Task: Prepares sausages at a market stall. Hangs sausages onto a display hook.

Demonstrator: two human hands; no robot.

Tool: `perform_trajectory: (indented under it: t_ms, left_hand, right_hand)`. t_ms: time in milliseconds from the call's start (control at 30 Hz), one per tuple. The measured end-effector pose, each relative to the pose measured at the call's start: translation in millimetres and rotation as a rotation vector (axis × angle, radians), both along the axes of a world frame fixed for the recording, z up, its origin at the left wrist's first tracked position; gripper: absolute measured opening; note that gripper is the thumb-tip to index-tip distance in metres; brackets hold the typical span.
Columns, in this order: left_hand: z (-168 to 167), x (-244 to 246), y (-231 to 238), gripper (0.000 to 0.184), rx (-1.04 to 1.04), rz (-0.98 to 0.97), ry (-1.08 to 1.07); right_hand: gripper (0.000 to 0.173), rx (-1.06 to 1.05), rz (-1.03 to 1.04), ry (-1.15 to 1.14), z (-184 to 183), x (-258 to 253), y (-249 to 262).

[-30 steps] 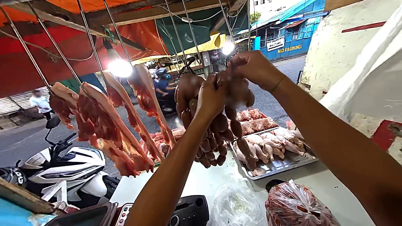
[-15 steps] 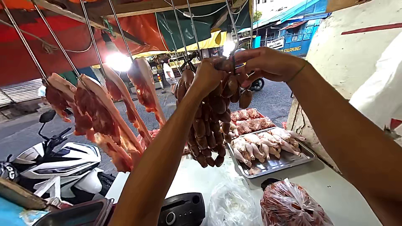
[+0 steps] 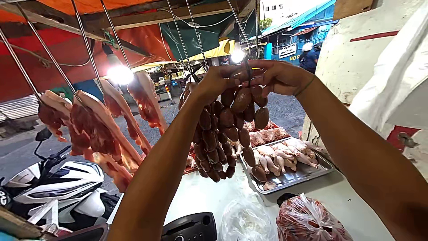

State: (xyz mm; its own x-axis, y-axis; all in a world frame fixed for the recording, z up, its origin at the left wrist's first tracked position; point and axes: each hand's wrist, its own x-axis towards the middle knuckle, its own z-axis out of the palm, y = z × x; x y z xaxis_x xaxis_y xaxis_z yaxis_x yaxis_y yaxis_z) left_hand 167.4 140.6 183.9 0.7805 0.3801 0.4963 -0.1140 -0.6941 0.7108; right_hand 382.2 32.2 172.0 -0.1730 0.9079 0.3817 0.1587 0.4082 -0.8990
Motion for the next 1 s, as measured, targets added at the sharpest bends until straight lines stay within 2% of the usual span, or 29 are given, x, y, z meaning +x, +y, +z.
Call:
perform_trajectory:
  t_ms: [200,300,400,567,700,767,800,867,933,1000]
  left_hand:
    - [-3.2,6.1,5.6,0.041,-0.050,-0.151,-0.053]
    - [-1.2,5.9,6.9,0.042,-0.067,-0.195,-0.056]
    - [-0.8,7.7,7.8,0.041,-0.037,-0.151,-0.025]
    - [2.9,24.7,-11.4,0.037,0.127,0.069,0.052]
    - [1.6,41.9,-23.0,0.034,0.124,0.098,0.043]
    - [4.0,49.5,-30.4,0.016,0.018,0.096,0.049]
    - [6.5,52.9,-34.5,0.019,-0.060,0.112,0.062]
    - [11.8,60.6,-43.1,0.042,-0.181,0.186,0.103]
    - [12.7,67.1,-46.6,0.059,-0.239,0.276,0.136]
    - [8.7,74.5,-46.7,0.058,-0.243,0.391,0.089]
  right_hand:
    - [0.056,0.030,0.060,0.240,-16.3,6.2,16.4]
    - [0.051,0.043,-0.010,0.192,-11.9,5.5,16.2]
    - [0.047,0.055,-0.095,0.139,-6.9,-0.2,8.5]
    - [0.067,0.041,-0.346,0.093,-6.0,-21.5,-0.7]
    - [0.057,0.196,-0.620,-0.107,-21.5,-47.6,-20.4]
    - [0.053,0.303,-0.733,-0.211,-25.6,-47.9,-15.4]
    - [0.050,0.354,-0.764,-0.227,-26.5,-42.6,-6.0]
    - [0.043,0.381,-0.783,-0.240,-27.9,-41.2,3.0]
    - [0.047,0.356,-0.812,-0.268,-31.0,-50.3,2.5]
    - [0.049,0.370,-0.856,-0.284,-35.8,-58.2,1.6]
